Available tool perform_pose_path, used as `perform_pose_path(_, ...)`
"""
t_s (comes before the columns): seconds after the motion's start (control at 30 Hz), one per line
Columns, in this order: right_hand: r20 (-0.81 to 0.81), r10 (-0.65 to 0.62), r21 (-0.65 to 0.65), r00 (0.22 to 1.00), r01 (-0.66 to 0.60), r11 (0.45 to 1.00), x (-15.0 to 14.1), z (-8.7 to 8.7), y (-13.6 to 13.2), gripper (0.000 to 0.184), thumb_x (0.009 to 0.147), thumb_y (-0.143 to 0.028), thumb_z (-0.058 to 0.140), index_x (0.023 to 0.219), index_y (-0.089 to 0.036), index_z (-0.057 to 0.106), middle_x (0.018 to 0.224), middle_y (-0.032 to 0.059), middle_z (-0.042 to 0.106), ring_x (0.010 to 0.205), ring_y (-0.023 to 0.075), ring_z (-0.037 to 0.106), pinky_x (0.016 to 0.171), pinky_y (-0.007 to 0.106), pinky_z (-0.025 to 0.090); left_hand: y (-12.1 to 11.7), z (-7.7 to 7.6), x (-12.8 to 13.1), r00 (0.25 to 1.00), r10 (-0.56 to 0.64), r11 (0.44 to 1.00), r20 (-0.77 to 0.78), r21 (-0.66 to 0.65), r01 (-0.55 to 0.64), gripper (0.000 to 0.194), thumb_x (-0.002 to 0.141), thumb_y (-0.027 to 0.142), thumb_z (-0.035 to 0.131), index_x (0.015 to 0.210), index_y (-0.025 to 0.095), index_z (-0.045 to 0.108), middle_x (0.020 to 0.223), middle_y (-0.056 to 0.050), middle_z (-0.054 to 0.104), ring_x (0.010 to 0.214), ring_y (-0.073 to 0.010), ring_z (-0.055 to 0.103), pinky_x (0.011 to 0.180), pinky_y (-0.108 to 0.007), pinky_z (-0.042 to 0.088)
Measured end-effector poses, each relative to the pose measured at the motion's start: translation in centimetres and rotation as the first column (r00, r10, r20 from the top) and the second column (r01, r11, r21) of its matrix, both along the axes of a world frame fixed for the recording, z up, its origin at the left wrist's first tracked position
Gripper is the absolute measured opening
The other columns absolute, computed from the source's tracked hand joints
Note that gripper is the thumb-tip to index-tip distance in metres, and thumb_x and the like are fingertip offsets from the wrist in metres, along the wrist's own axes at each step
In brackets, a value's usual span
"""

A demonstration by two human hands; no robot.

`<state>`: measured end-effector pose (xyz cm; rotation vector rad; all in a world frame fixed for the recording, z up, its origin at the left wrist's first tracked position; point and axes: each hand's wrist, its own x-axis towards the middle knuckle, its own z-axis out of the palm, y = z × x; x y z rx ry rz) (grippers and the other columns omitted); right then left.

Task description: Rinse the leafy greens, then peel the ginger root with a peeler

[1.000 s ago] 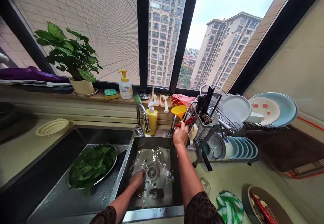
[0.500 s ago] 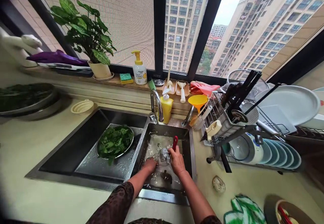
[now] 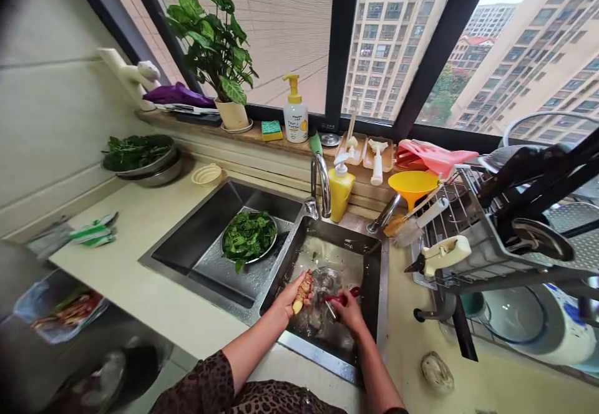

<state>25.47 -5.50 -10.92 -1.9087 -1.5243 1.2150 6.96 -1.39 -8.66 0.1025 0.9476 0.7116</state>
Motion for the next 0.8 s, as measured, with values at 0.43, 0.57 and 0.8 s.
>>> perform_pose_path(0.43, -0.259, -0.035, 0.276, 0.965, 0.109, 0.955, -2.6, 10.7, 1.0, 0.033, 0.075, -0.052, 0.053, 0.078, -0.019, 0.056, 0.059, -0.0029, 0.049, 0.05, 0.0113, 0.044, 0.047, 0.022, 0.036, -1.9, 5.1, 1.5, 0.961, 0.173, 0.963, 0.216, -0.243, -0.119, 0.032, 0.085, 0.041, 0.043, 0.071, 0.013, 0.05, 0.052, -0.002, 0.054, 0.039, -0.0091, 0.049, 0.038, -0.018, 0.04)
perform_pose_path(0.57, 0.035, 0.062, 0.508, 0.997, -0.072, 0.858, -4.2, 11.8, -0.3, 0.026, 0.082, -0.043, 0.049, 0.081, -0.019, 0.059, 0.066, 0.0003, 0.056, 0.059, 0.0131, 0.05, 0.056, 0.022, 0.038, -2.3, 5.8, 1.8, 0.971, 0.131, 0.954, 0.199, -0.292, -0.069, 0.025, 0.082, 0.032, 0.046, 0.065, 0.014, 0.051, 0.043, 0.001, 0.052, 0.032, -0.0098, 0.046, 0.031, -0.017, 0.034)
perform_pose_path(0.8, 0.094, 0.13, 0.56, 0.987, -0.161, 0.813, -5.8, 12.7, -1.4, 0.024, 0.085, -0.039, 0.045, 0.085, -0.02, 0.059, 0.075, 0.0023, 0.061, 0.069, 0.0149, 0.054, 0.063, 0.023, 0.04, -2.8, 6.7, 2.6, 0.928, 0.231, 0.946, 0.294, -0.292, -0.143, 0.022, 0.075, 0.022, 0.048, 0.055, 0.014, 0.048, 0.045, -0.001, 0.055, 0.036, -0.0088, 0.051, 0.035, -0.017, 0.042)
